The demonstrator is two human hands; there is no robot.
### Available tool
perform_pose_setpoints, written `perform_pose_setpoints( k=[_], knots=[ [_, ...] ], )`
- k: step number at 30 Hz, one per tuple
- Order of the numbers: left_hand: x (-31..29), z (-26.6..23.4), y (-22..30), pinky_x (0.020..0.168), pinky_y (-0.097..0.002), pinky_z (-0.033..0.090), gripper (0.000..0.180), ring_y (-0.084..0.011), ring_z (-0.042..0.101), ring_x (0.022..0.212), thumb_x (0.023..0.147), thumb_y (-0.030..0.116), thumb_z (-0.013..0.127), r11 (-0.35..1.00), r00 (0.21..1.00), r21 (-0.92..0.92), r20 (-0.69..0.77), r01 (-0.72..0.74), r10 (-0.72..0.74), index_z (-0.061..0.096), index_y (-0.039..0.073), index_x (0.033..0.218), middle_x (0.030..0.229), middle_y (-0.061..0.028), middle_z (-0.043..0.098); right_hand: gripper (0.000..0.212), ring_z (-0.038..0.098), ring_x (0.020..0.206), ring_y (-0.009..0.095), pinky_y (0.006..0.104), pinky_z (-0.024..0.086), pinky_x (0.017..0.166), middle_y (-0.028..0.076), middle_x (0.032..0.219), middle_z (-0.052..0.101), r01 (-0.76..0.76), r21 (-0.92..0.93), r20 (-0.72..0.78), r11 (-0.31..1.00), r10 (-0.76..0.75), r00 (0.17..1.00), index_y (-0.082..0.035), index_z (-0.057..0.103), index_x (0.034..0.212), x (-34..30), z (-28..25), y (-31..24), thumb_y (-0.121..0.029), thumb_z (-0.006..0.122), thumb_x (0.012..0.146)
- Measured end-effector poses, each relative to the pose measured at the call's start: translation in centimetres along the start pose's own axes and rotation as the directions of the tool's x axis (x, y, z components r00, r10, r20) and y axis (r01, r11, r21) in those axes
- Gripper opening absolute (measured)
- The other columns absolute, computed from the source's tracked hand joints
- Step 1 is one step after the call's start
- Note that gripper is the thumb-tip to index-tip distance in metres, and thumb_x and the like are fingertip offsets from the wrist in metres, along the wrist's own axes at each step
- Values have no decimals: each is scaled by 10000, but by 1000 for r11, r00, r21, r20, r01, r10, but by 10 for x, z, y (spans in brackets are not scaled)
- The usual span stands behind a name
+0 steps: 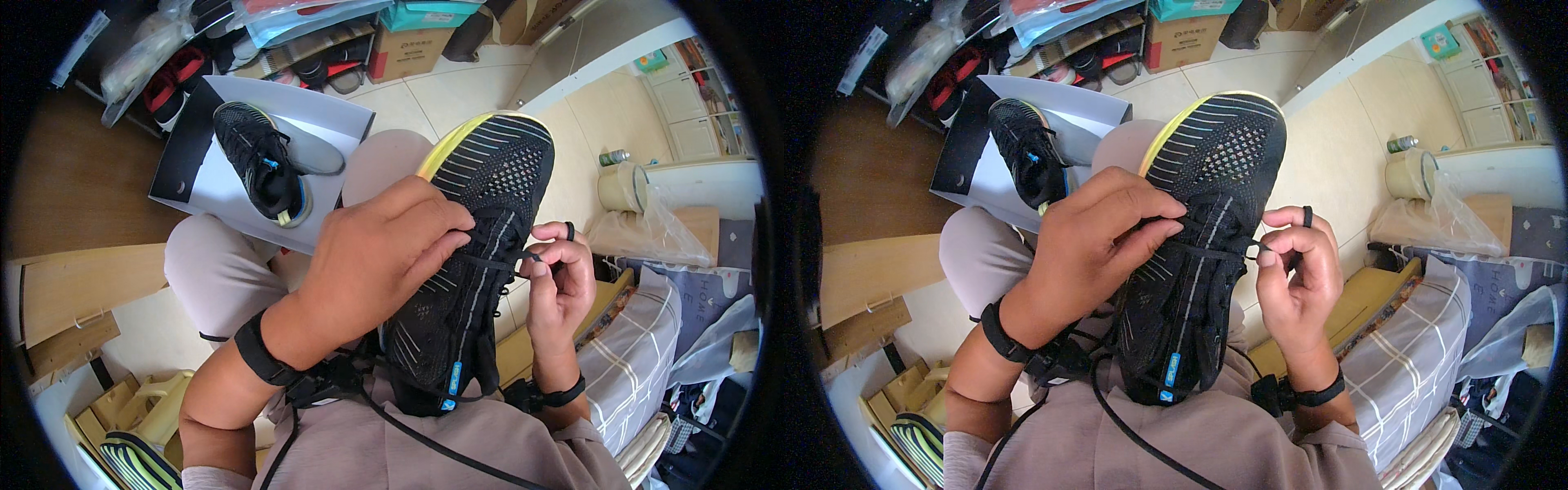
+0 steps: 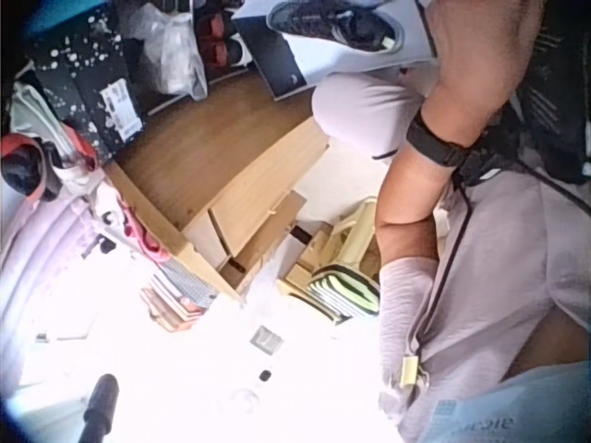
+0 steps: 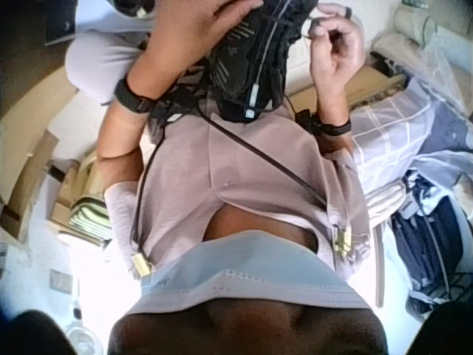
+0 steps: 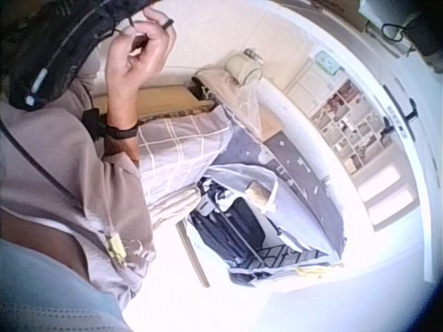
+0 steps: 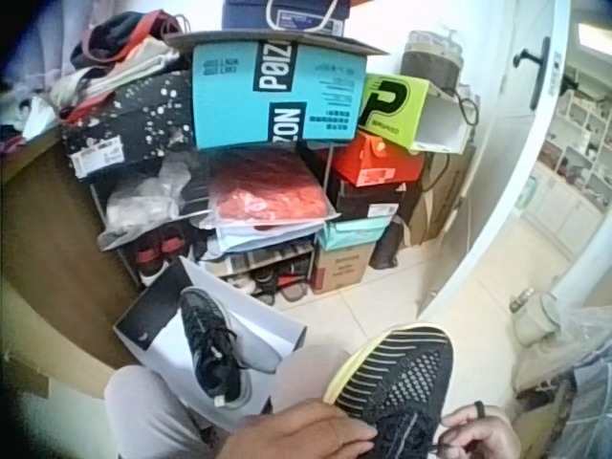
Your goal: The person laces a black athletic shoe by hand, pulling the laces through the eyelets and adjusting the fit.
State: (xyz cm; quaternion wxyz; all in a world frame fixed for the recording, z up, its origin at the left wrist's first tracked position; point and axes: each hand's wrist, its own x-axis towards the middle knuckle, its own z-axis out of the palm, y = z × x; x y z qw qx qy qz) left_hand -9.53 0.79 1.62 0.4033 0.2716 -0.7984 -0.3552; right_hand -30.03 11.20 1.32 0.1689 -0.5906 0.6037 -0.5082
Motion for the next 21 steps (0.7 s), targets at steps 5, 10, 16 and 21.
perform_pose_setpoints(
  k=[5,10,16,21],
  knots=[
    [0,0,4,590,-300,491,164,-223,626,698,764,81,747,997,998,82,61,-1,-5,660,80,904,832,-70,620,97,475,633,86,217,419,557,129,977,549,-164,288,-61,943,189,980,-14,473,945,1,-1,-1,55,463,878],
    [0,3,7,588,-298,484,171,-227,620,688,761,94,751,996,996,86,90,14,-22,650,82,897,826,-66,618,57,492,593,111,233,427,533,136,982,554,-188,396,-70,899,234,970,-20,451,941,0,-3,4,22,436,906],
    [0,4,5,585,-302,480,168,-230,617,681,770,91,742,997,997,69,72,20,-25,644,82,906,824,-66,616,44,560,540,172,229,409,480,160,993,578,-369,586,-15,722,465,885,-36,445,901,3,-3,0,-31,413,930],
    [3,1,4,588,-304,480,142,-228,611,691,779,89,735,996,996,86,83,9,-16,650,79,893,820,-64,606,10,534,558,138,219,393,481,152,966,579,-298,549,-6,781,361,933,-31,476,937,3,-5,2,-33,468,931]
  ],
)
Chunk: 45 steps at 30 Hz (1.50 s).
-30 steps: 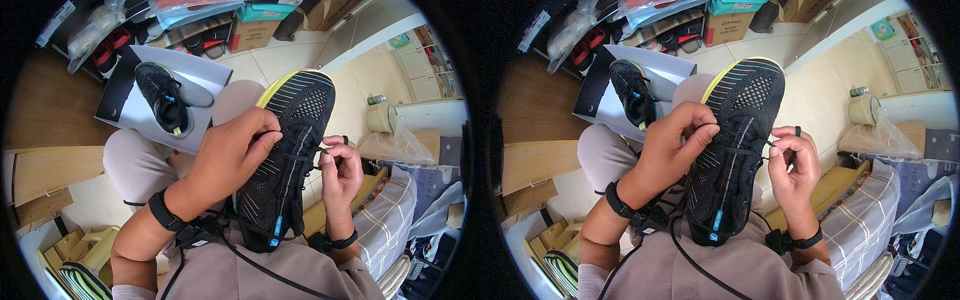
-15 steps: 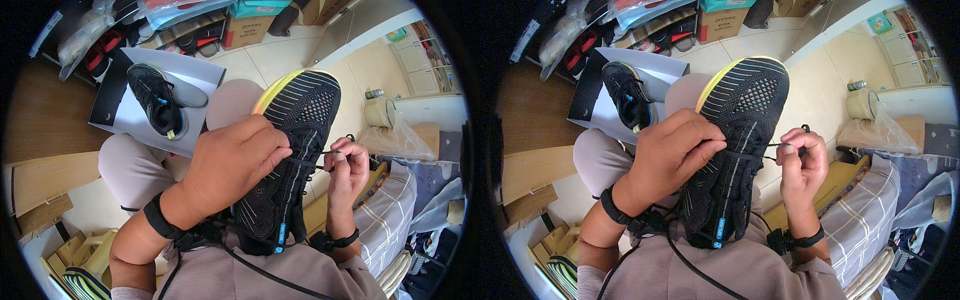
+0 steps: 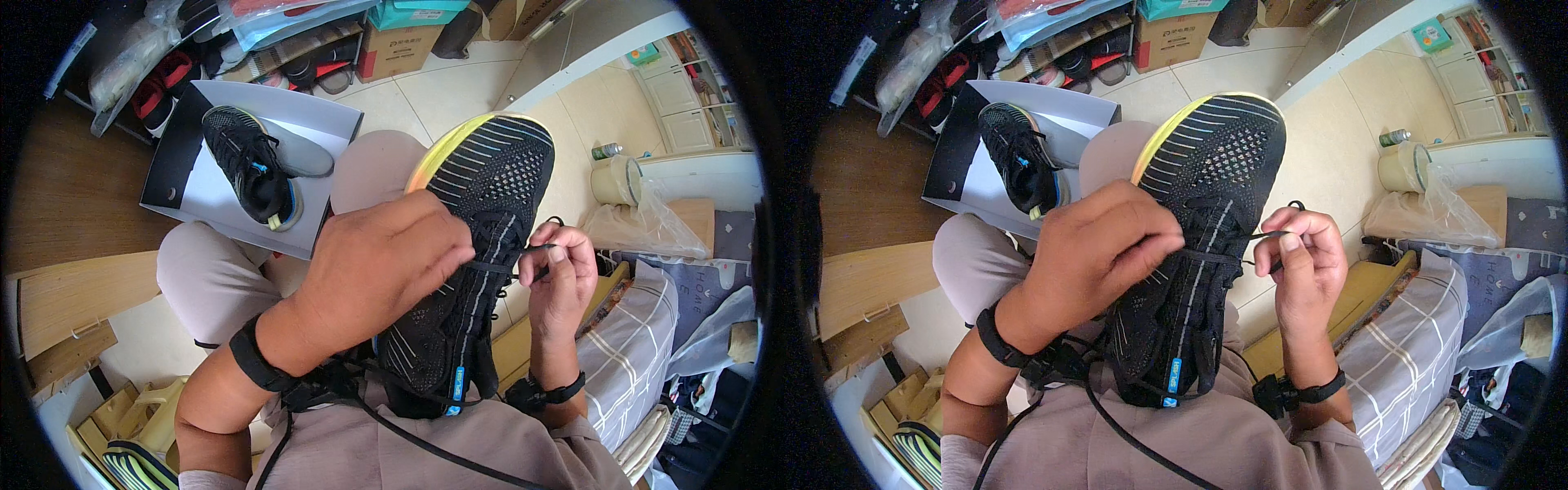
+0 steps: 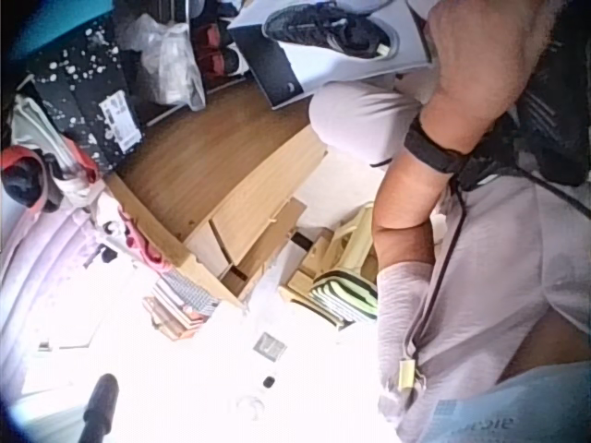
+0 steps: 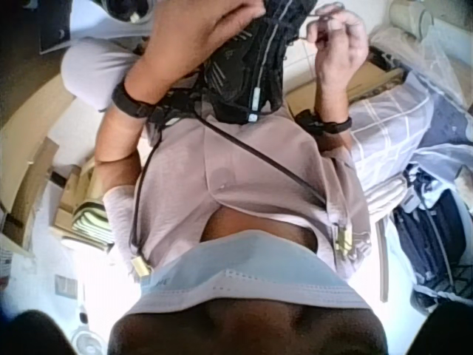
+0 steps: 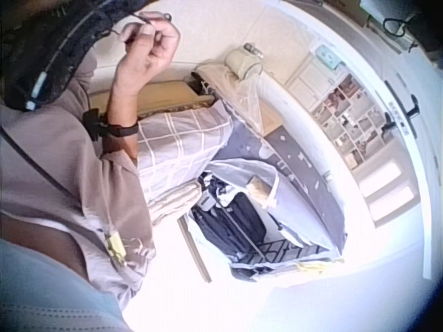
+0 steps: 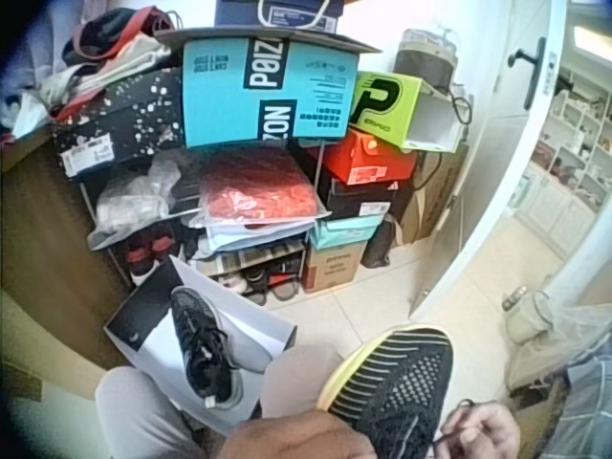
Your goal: The person laces a black athletic shoe by hand, pulling the laces through the eyelets and adjusting the fit.
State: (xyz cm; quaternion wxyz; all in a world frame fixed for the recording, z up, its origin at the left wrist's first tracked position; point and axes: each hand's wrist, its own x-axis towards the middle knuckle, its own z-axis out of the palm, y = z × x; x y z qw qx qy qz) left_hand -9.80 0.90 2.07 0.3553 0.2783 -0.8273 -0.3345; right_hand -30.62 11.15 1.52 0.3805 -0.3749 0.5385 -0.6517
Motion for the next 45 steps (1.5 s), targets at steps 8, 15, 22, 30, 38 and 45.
perform_pose_setpoints(
  k=[8,15,22,30,38,45],
  knots=[
    [6,-15,-2,583,-288,467,90,-213,606,682,807,85,711,964,974,-263,201,-47,102,673,68,887,792,-70,595,82,461,648,87,207,375,584,87,889,574,108,-172,143,979,-84,986,-6,556,943,-5,-3,0,-20,587,869],
    [13,-14,7,544,-320,473,155,-216,612,621,773,94,710,981,986,153,132,-121,100,677,90,924,712,-44,581,82,490,751,103,221,382,684,62,873,563,184,-351,186,918,-124,975,-14,604,873,-7,0,-3,3,637,800],
    [28,-12,21,523,-316,468,167,-195,607,621,729,127,620,848,952,461,271,-260,144,649,122,893,772,-15,534,60,516,736,111,224,412,632,90,919,546,184,-216,227,959,-134,965,-14,604,869,-8,-2,-1,-52,638,836],
    [37,-5,14,556,-354,476,105,-251,603,674,700,100,635,858,925,436,364,-272,108,555,84,765,761,-63,506,72,494,654,88,199,418,566,106,952,540,44,-57,162,997,-35,986,17,587,916,-8,2,-1,-52,594,894],
    [35,-11,-8,538,-276,392,117,-129,499,614,750,48,638,992,960,-121,275,-26,59,558,64,834,738,2,492,83,490,639,89,208,411,550,85,920,535,87,-128,170,988,-65,983,6,568,947,-10,5,2,-76,577,932],
    [29,-15,-28,610,-174,323,65,-22,363,658,861,60,609,785,906,-536,417,312,-76,576,61,916,751,86,417,101,467,602,88,215,389,505,56,853,513,67,-106,189,992,-46,981,-1,557,941,-7,7,5,-101,553,954]
  ],
)
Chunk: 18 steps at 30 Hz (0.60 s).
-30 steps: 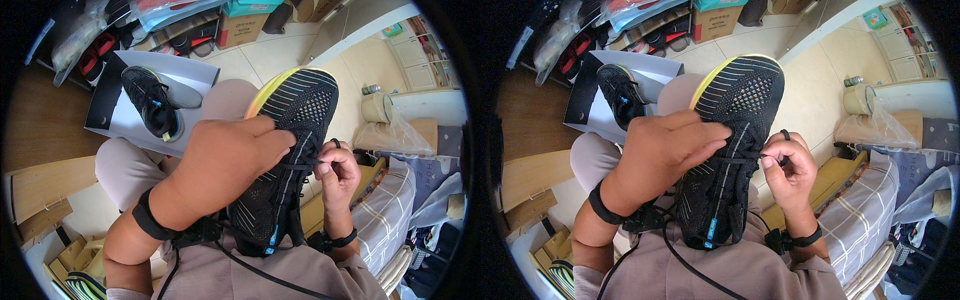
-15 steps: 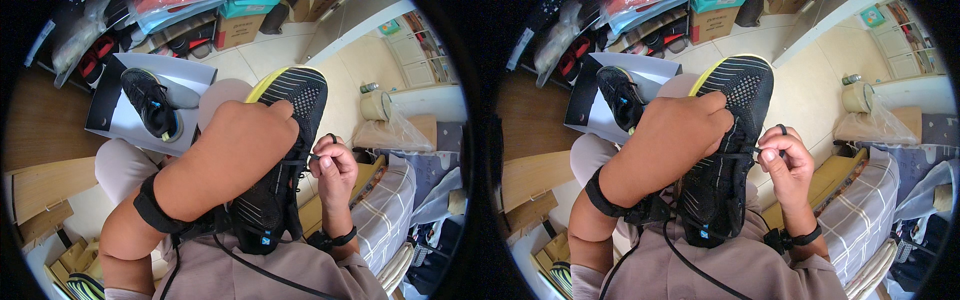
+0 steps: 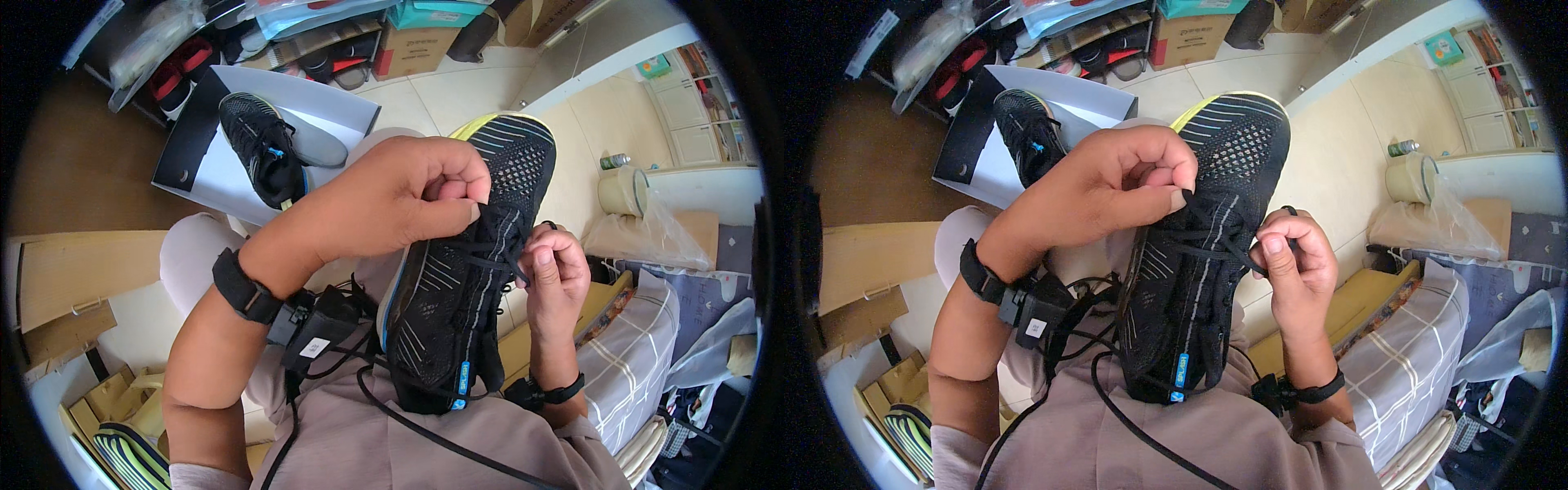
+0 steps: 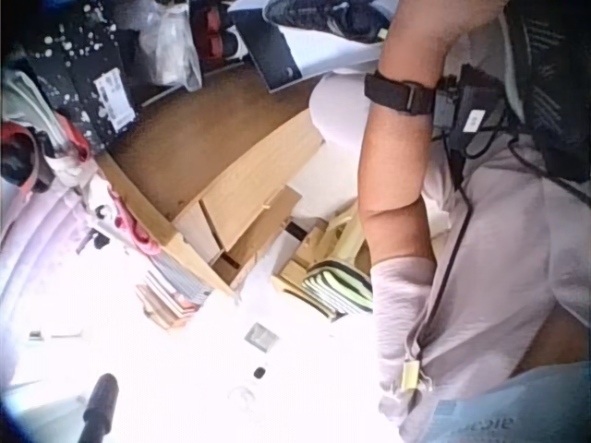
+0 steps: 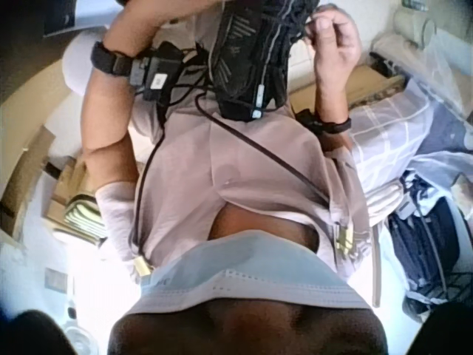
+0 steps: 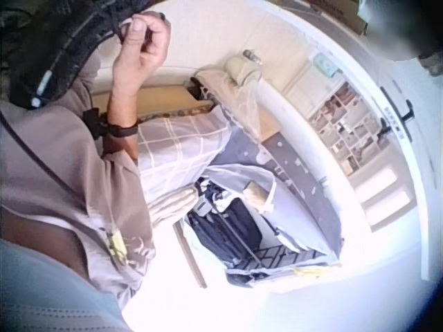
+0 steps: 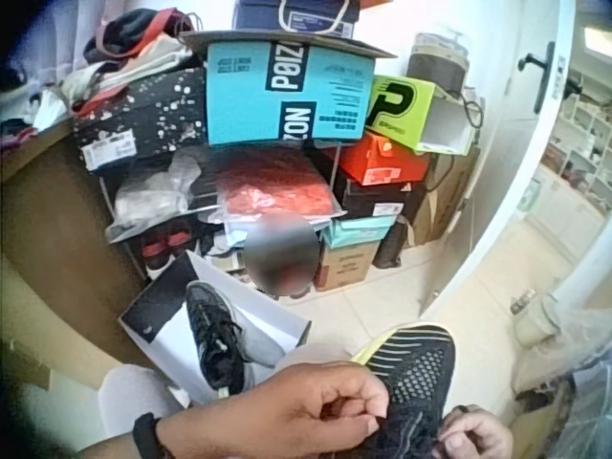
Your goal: The person laces a black athletic shoe by hand, pulling the laces through the eyelets and adjusting the fit.
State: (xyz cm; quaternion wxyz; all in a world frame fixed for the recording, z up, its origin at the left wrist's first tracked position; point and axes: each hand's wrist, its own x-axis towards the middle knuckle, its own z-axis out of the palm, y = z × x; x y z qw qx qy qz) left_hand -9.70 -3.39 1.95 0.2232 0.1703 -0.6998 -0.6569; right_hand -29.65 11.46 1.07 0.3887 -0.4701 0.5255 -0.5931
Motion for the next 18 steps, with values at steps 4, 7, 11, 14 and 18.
perform_pose_setpoints(
  k=[4,7,11,14,18],
  knots=[
    [-5,0,1,591,-161,371,116,-2,450,696,897,139,640,990,998,-138,-58,29,-38,610,60,977,790,78,505,115,467,592,85,219,388,496,55,849,518,14,-29,17,999,-14,1000,0,565,932,0,-2,2,-113,558,955],
    [-14,-4,2,585,-156,410,169,-2,517,737,906,182,650,974,978,-200,-155,104,-136,628,58,1019,828,64,566,102,476,622,78,209,394,523,56,867,537,-50,-21,-22,999,50,999,-1,578,944,-3,-5,3,-103,580,941],
    [-34,-7,-11,649,-187,445,147,-39,558,780,856,138,699,997,983,-63,-178,40,-50,677,58,977,865,32,602,160,484,685,71,193,394,579,72,968,563,143,-188,-12,972,-148,989,-5,601,979,-3,-8,3,-37,683,845],
    [-41,0,-8,721,-241,452,145,-96,567,822,794,82,744,1000,992,21,-123,11,-9,702,58,932,865,1,610,269,530,764,110,215,428,641,93,1038,564,211,-361,3,908,-225,974,-10,658,974,-3,-3,-11,-15,775,732],
    [-38,4,-13,703,-230,455,90,-86,554,798,835,75,701,989,976,128,-190,-79,103,671,51,916,861,13,597,294,586,907,233,308,488,762,117,1019,569,362,-611,198,704,-307,931,-35,720,948,-1,8,-20,-58,812,670]
  ],
)
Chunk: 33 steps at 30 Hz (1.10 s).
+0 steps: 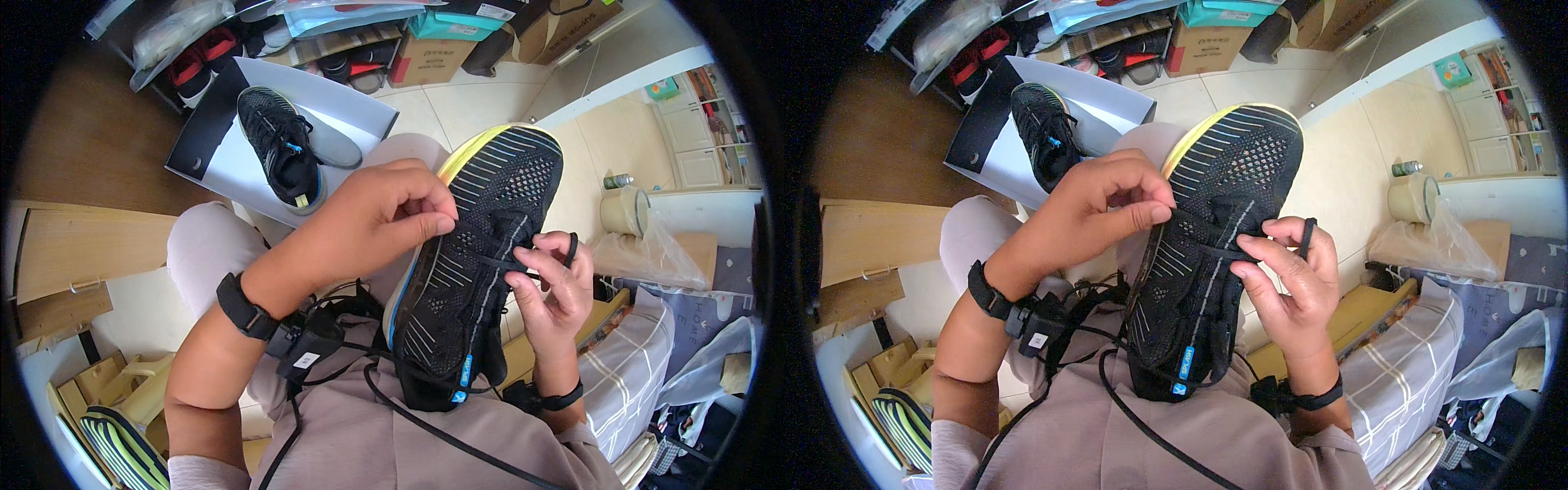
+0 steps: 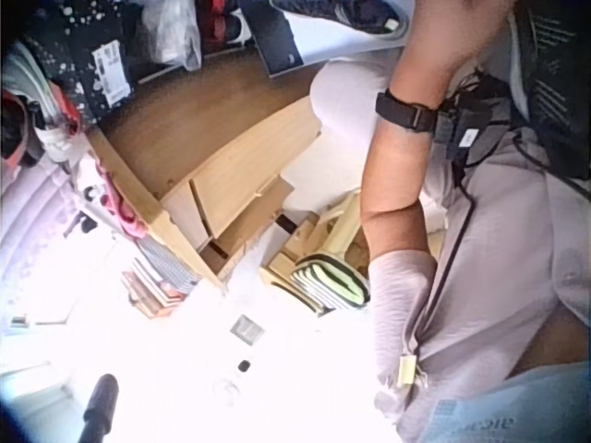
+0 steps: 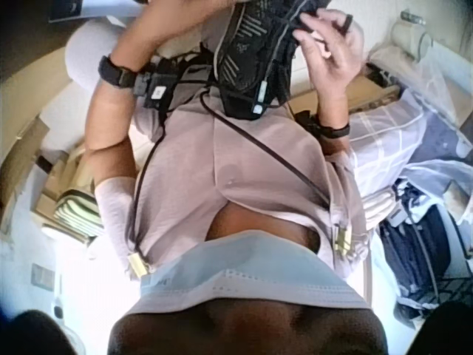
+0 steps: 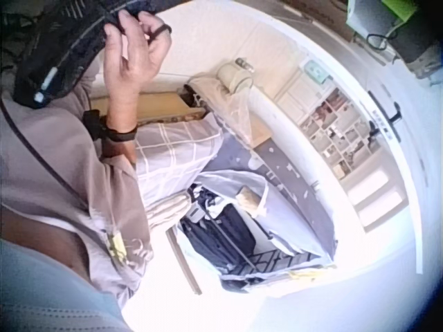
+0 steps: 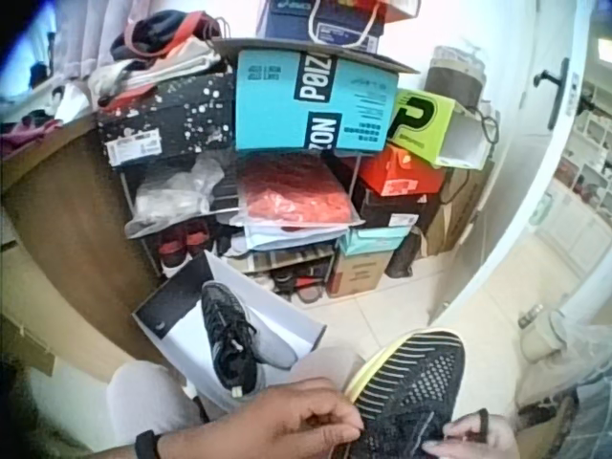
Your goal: The person laces a black athletic shoe by hand, pulling the laces through the eyelets and adjusting the fit.
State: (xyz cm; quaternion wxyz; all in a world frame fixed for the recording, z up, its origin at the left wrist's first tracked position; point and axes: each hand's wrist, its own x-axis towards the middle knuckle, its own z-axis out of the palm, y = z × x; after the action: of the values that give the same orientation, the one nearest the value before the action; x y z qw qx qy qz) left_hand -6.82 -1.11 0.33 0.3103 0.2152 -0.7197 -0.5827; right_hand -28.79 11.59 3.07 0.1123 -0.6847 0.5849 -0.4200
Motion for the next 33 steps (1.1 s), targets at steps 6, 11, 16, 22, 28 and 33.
perform_pose_setpoints(
  k=[6,11,16,22,28,33],
  knots=[
    [-1,1,-3,670,-196,456,121,-37,527,759,918,106,628,963,988,-224,11,150,-151,593,18,994,851,38,568,170,592,867,221,297,492,731,132,967,582,50,-147,7,988,-50,999,-3,681,866,5,3,-8,-9,761,716],
    [-1,-1,-1,684,-187,453,108,-29,519,766,914,96,631,954,983,-236,45,184,-178,595,22,984,861,42,560,111,584,804,196,271,484,677,136,946,586,28,-65,79,997,-23,997,10,656,833,5,-1,-17,-23,731,756],
    [-3,0,1,672,-187,442,101,-29,508,759,899,98,649,980,989,-132,8,147,-147,603,28,955,855,43,544,93,531,711,120,221,433,596,118,946,580,-43,98,126,994,31,992,1,659,837,8,-1,-22,-57,719,795],
    [-3,2,6,641,-207,432,89,-54,503,726,863,87,674,996,1000,91,-25,4,-2,615,31,901,821,18,521,89,515,709,85,202,416,590,97,972,577,-119,213,159,970,86,984,0,665,844,13,0,-24,-52,720,797],
    [-6,3,5,644,-205,422,96,-55,499,741,873,85,660,995,999,98,-36,33,-29,602,21,914,846,13,516,66,534,739,108,212,429,626,86,931,586,-47,156,104,987,31,994,0,674,848,29,-4,-29,-17,710,795],
    [-8,0,5,658,-204,426,78,-53,494,753,907,73,617,991,996,103,-41,88,-84,574,16,938,884,3,502,127,436,628,29,164,334,544,28,874,606,-238,518,-130,822,350,928,1,632,971,29,-19,-1,-116,603,932]
  ],
)
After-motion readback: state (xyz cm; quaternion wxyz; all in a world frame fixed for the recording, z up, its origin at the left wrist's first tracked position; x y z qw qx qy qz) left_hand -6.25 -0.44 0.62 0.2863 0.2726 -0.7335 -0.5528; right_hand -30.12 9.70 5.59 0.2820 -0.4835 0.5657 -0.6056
